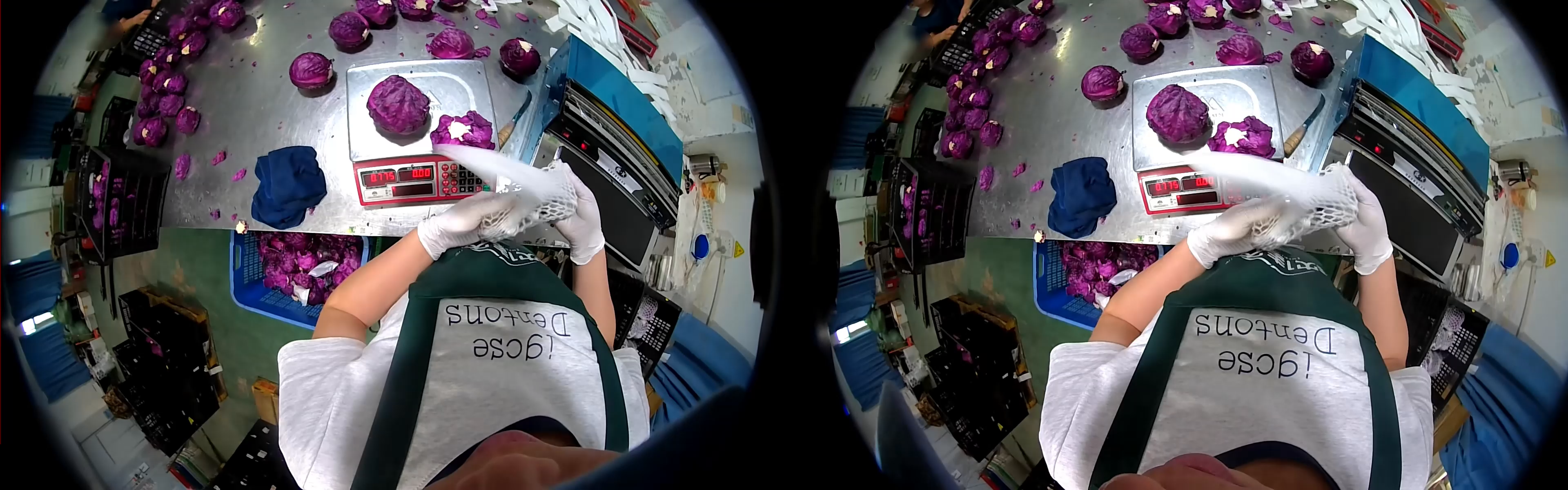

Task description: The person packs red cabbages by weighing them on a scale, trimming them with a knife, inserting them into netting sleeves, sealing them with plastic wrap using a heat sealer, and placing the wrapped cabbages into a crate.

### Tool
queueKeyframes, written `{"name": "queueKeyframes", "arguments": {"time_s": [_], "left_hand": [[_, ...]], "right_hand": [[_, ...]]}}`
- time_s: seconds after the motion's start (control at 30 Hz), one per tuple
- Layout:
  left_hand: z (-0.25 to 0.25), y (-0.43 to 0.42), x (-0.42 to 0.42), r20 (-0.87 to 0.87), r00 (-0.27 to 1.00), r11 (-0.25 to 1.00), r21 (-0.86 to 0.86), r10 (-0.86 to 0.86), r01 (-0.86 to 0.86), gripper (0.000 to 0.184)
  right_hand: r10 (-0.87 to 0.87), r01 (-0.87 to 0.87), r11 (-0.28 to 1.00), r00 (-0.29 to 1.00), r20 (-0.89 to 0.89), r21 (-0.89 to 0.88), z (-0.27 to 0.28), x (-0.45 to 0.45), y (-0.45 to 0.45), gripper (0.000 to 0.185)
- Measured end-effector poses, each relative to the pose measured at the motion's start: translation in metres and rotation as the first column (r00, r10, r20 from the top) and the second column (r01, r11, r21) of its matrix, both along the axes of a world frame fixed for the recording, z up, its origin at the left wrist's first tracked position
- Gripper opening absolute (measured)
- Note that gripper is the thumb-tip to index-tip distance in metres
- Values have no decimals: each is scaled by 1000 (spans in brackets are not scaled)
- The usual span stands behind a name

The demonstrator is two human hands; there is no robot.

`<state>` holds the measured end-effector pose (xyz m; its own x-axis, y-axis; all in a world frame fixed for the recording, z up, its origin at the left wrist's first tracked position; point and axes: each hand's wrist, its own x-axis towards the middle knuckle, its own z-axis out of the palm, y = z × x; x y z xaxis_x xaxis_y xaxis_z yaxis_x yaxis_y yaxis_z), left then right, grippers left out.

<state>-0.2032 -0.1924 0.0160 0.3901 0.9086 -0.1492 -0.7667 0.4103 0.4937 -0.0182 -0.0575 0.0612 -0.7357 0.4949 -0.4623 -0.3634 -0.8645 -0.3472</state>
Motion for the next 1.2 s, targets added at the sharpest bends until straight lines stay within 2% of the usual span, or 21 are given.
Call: {"name": "queueKeyframes", "arguments": {"time_s": [0.07, 0.13, 0.17, 0.23, 0.27, 0.3, 0.33, 0.4, 0.43, 0.47, 0.5, 0.53, 0.57, 0.63, 0.7, 0.73, 0.77, 0.87, 1.0, 1.13, 1.2], "left_hand": [[21, -1, -1, -99, 972, 977, 3, 214, -215, 43], [0, 8, -6, -211, 919, 938, 178, 333, -299, 40], [3, 7, -13, 72, 953, 948, 111, 293, -299, 39], [16, -3, -23, 148, 909, 899, 154, 389, -410, 38], [22, -3, -28, 370, 840, 917, -126, 397, -377, 41], [21, -11, -41, 495, 792, 931, -120, 358, -346, 44], [19, -14, -57, 454, 776, 881, -46, 438, -471, 47], [20, -14, -97, 432, 707, 755, 84, 560, -650, 51], [44, -5, -108, 67, 649, 616, 253, 758, -746, 50], [68, 4, -119, -316, 410, 512, 399, 855, -761, 49], [76, 16, -128, -506, 123, 448, 591, 854, -671, 53], [60, 30, -138, -522, -49, 410, 721, 851, -559, 59], [43, 43, -148, -500, -222, 380, 824, 837, -421, 66], [62, 52, -146, -539, -143, 505, 836, 830, -216, 77], [36, 49, -156, -686, -247, 635, 727, 684, -260, 75], [14, 50, -170, -709, -278, 641, 705, 648, -303, 73], [17, 53, -179, -631, -320, 593, 775, 707, -219, 68], [4, 44, -187, -703, -343, 582, 710, 623, -397, 57], [-17, 35, -214, -692, -375, 560, 720, 617, -409, 48], [-25, 35, -219, -689, -339, 540, 718, 641, -438, 46], [-27, 37, -219, -693, -306, 530, 706, 652, -469, 46]], "right_hand": [[75, -76, 996, 997, -16, -39, 13, -6, -9, 28], [181, -258, 918, 948, 261, 301, -9, 5, -15, 29], [247, -374, 844, 907, 341, 385, -10, 6, -16, 27], [221, -488, 729, 832, 510, 480, -2, -2, -24, 24], [201, -511, 678, 820, 535, 529, -14, -4, -17, 24], [179, -533, 625, 810, 559, 571, -28, -7, -7, 24], [195, -622, 621, 712, 675, 477, 0, -21, -2, 24], [-120, -485, 313, 833, 540, 817, 7, -56, 8, 26], [-123, -432, 322, 863, 490, 842, 6, -73, 16, 26], [-82, -405, 304, 891, 447, 862, 9, -92, 24, 27], [-166, -422, 96, 886, 433, 901, 0, -114, 34, 28], [-178, -479, -74, 869, 461, 875, 1, -133, 42, 28], [-103, -489, -52, 870, 482, 871, -1, -152, 45, 31], [-182, -614, -270, 789, 587, 741, -21, -187, 53, 43], [-212, -677, -411, 723, 658, 611, -37, -214, 57, 50], [-143, -734, -412, 637, 758, 539, -40, -226, 61, 67], [-87, -745, -367, 624, 776, 558, -34, -231, 61, 67], [5, -755, -324, 601, 799, 570, -15, -239, 58, 63], [-159, -577, -450, 803, 574, 682, -36, -252, 56, 41], [-36, -343, -666, 902, 430, 662, -26, -261, 60, 32], [14, -372, -631, 872, 490, 681, -25, -267, 63, 25]]}}
